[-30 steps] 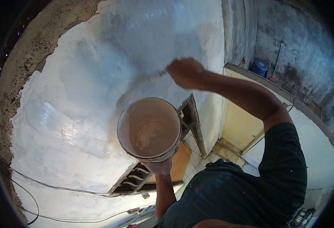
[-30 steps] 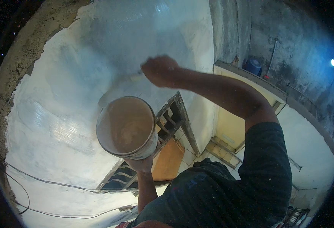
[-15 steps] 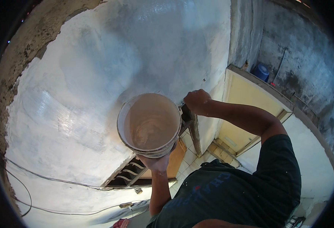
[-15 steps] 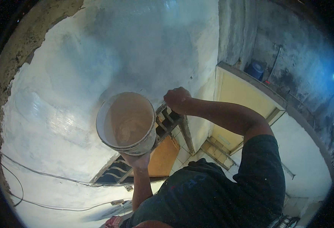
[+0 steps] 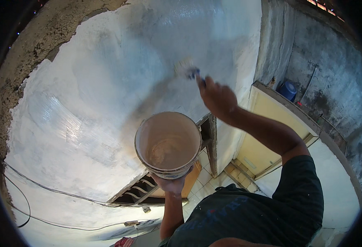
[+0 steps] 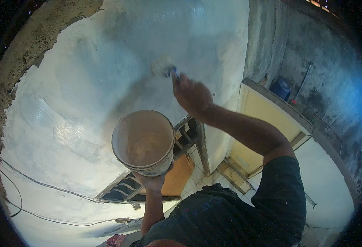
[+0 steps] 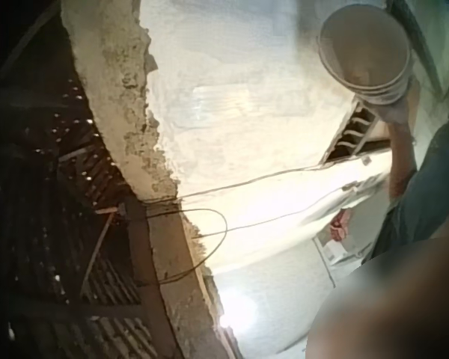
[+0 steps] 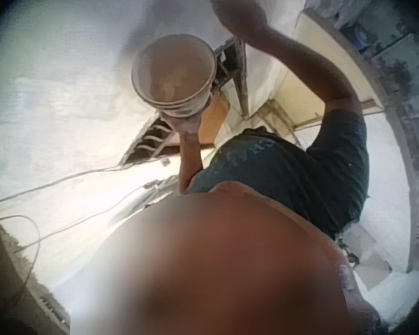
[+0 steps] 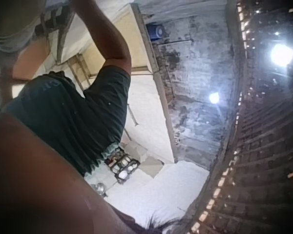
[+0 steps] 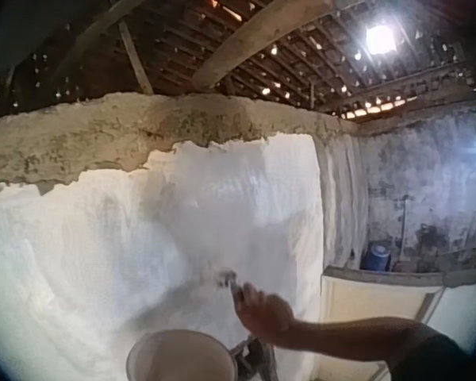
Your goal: Painting a ceiling section using a hand brush while holding a paint bucket.
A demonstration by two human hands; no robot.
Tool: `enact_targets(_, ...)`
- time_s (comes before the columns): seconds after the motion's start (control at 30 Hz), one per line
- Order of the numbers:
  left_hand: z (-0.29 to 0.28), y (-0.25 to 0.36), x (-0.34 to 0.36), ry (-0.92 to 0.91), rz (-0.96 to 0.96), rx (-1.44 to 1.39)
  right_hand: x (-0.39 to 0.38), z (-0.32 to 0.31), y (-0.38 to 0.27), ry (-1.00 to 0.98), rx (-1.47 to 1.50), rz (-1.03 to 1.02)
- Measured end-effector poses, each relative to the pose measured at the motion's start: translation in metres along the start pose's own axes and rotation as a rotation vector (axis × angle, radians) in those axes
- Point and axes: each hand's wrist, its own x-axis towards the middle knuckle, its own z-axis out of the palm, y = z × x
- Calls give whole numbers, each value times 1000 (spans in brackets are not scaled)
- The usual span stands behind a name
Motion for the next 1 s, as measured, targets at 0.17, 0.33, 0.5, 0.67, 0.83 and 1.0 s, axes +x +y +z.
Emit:
enact_targets(0.17, -1, 6, -4, 48, -1, -61, -32, 16, 8, -442, 141, -154)
enact_targets(0.33, 14, 4, -5, 94, 93, 379, 19, -25, 39, -203, 286, 24)
enact_targets(0.5, 8, -1, -2, 122, 84, 374, 56, -75, 46, 241, 265, 108)
enact_targets(0.67, 2, -4, -8, 74, 69, 98, 5, 1, 4, 35, 213, 76)
enact_targets(0.83, -41, 3, -16, 45, 5, -104, -109, 89, -26, -524, 255, -17)
enact_targets(1.0, -70, 13, -24, 192, 35, 44, -85, 76, -13, -482, 283, -39)
